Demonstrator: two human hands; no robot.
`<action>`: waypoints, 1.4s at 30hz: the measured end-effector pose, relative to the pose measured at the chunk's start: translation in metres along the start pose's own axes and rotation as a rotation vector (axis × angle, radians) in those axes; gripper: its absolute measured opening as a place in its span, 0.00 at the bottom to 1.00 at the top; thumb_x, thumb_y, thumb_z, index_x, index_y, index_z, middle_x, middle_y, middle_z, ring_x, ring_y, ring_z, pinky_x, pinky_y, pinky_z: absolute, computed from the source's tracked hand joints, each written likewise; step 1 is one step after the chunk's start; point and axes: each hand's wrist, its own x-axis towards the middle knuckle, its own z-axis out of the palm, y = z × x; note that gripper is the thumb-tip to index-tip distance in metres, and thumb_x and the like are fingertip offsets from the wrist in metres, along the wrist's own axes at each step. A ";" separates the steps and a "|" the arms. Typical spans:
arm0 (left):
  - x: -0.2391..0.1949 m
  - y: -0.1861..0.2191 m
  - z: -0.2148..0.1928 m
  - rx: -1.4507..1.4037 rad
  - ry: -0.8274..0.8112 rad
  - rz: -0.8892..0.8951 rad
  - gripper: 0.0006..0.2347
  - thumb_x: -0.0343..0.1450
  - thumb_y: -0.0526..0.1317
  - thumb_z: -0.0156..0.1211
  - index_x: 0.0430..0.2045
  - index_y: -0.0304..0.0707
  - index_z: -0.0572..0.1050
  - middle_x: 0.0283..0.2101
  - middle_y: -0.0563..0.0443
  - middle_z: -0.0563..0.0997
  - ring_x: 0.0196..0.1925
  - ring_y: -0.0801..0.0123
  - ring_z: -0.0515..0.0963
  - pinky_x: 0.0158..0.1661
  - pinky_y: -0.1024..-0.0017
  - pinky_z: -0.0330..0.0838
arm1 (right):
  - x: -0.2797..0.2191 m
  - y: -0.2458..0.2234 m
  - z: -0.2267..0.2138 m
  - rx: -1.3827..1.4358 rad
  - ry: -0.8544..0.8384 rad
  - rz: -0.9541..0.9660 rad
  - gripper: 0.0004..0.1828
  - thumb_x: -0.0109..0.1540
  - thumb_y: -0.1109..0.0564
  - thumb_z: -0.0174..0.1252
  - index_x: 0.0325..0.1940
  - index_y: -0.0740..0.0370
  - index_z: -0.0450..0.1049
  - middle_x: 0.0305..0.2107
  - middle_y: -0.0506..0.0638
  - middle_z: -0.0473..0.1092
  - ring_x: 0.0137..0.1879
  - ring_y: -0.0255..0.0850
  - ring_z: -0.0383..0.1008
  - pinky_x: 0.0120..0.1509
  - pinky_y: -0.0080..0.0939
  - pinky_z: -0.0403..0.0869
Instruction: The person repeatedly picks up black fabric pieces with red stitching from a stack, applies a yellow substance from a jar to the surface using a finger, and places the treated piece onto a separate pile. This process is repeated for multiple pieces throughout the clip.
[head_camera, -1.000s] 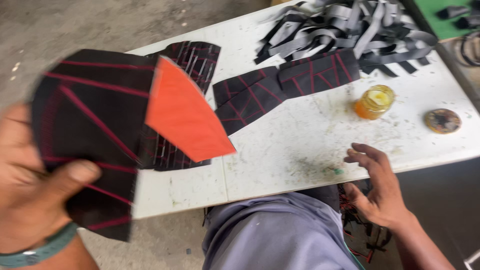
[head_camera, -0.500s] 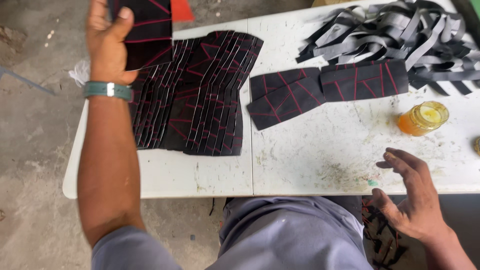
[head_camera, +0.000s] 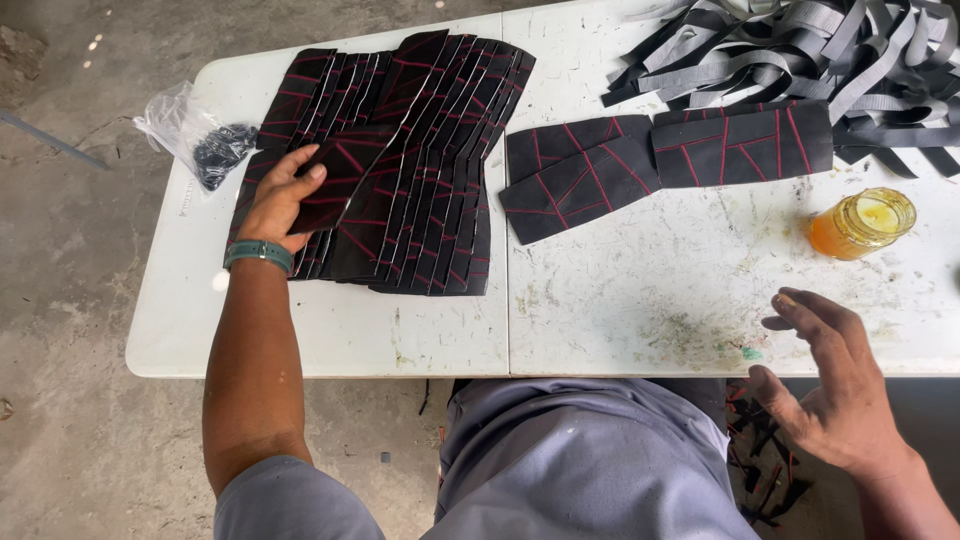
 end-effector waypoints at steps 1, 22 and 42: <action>-0.008 0.001 -0.001 0.060 0.035 -0.036 0.24 0.71 0.39 0.60 0.64 0.47 0.67 0.58 0.45 0.78 0.60 0.60 0.79 0.55 0.61 0.75 | 0.002 -0.001 0.001 -0.011 -0.011 -0.005 0.39 0.57 0.50 0.62 0.69 0.64 0.61 0.63 0.65 0.62 0.58 0.49 0.74 0.64 0.50 0.72; 0.017 -0.015 0.229 0.934 -0.109 0.816 0.20 0.66 0.42 0.73 0.50 0.33 0.78 0.49 0.37 0.80 0.51 0.46 0.79 0.50 0.55 0.74 | 0.088 0.092 -0.078 -0.495 0.008 0.141 0.32 0.45 0.43 0.74 0.53 0.46 0.82 0.58 0.54 0.66 0.68 0.54 0.60 0.67 0.61 0.56; 0.041 -0.016 0.444 0.778 -0.430 0.714 0.18 0.61 0.41 0.79 0.30 0.30 0.74 0.32 0.40 0.81 0.37 0.51 0.83 0.39 0.61 0.75 | 0.079 0.081 -0.093 -0.394 -0.035 0.242 0.40 0.47 0.44 0.71 0.65 0.43 0.77 0.63 0.55 0.64 0.67 0.56 0.59 0.67 0.60 0.57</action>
